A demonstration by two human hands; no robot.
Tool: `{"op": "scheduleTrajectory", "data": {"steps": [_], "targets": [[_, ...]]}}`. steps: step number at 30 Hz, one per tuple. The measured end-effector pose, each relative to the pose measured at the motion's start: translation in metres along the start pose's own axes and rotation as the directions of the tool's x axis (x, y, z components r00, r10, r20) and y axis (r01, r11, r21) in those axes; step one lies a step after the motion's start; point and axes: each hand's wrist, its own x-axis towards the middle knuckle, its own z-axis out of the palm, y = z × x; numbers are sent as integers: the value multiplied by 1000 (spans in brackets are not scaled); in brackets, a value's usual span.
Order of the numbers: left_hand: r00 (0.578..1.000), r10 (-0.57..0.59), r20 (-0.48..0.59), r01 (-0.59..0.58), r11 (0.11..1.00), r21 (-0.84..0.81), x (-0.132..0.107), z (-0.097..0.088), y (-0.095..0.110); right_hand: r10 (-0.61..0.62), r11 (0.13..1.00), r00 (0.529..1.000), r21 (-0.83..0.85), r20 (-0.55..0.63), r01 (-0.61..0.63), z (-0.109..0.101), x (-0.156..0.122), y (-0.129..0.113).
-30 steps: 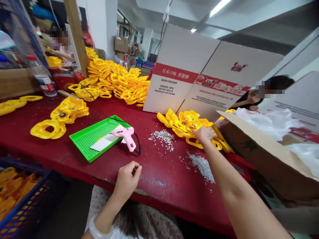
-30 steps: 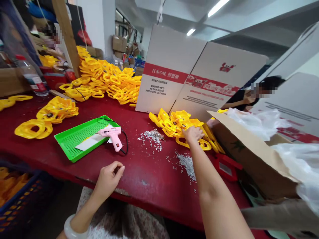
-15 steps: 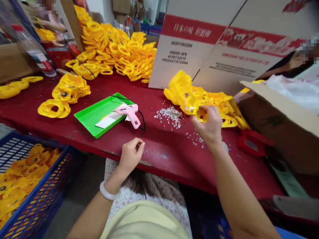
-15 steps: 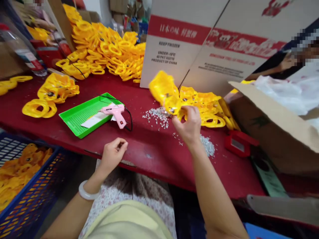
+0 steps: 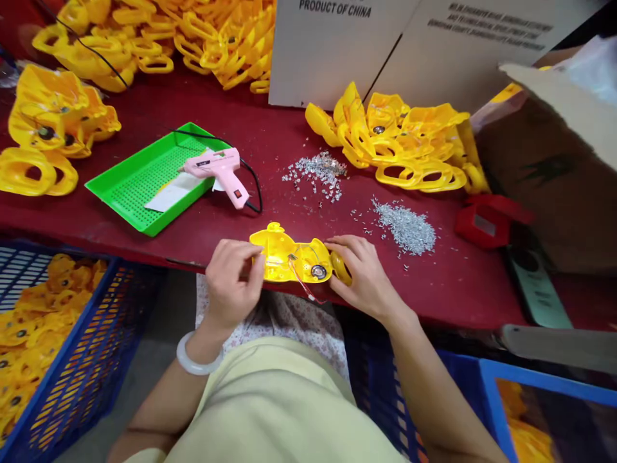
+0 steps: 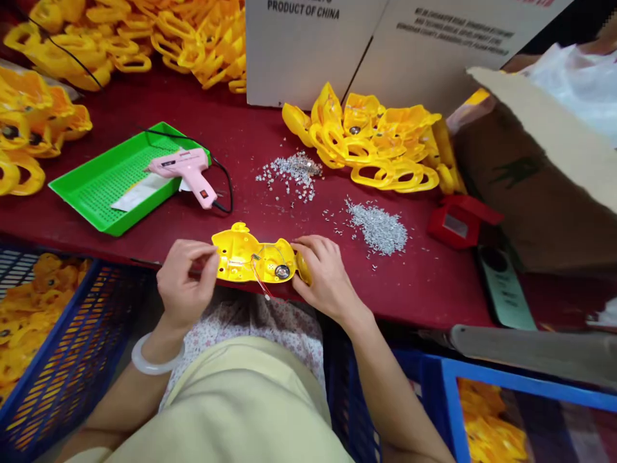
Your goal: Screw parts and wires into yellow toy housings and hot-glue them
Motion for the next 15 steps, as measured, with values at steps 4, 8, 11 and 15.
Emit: {"op": "scheduleTrajectory", "data": {"steps": [4, 8, 11, 15], "targets": [[924, 185, 336, -234, 966, 112, 17, 2, 29, 11, 998, 1000, 61, -25, -9, -11, -4, -6], [806, 129, 577, -332, 907, 260, 40, 23, 45, 40, 993, 991, 120, -129, -25, -18, -5, -11], [696, 110, 709, -453, 834, 316, 52, 42, 50, 73, 990, 977, 131, -202, -47, -15, -6, -14], [632, 173, 755, -580, 752, 314, 55, 58, 49, 114, 981, 962, 179, -249, -69, -8, -7, -12]]}}
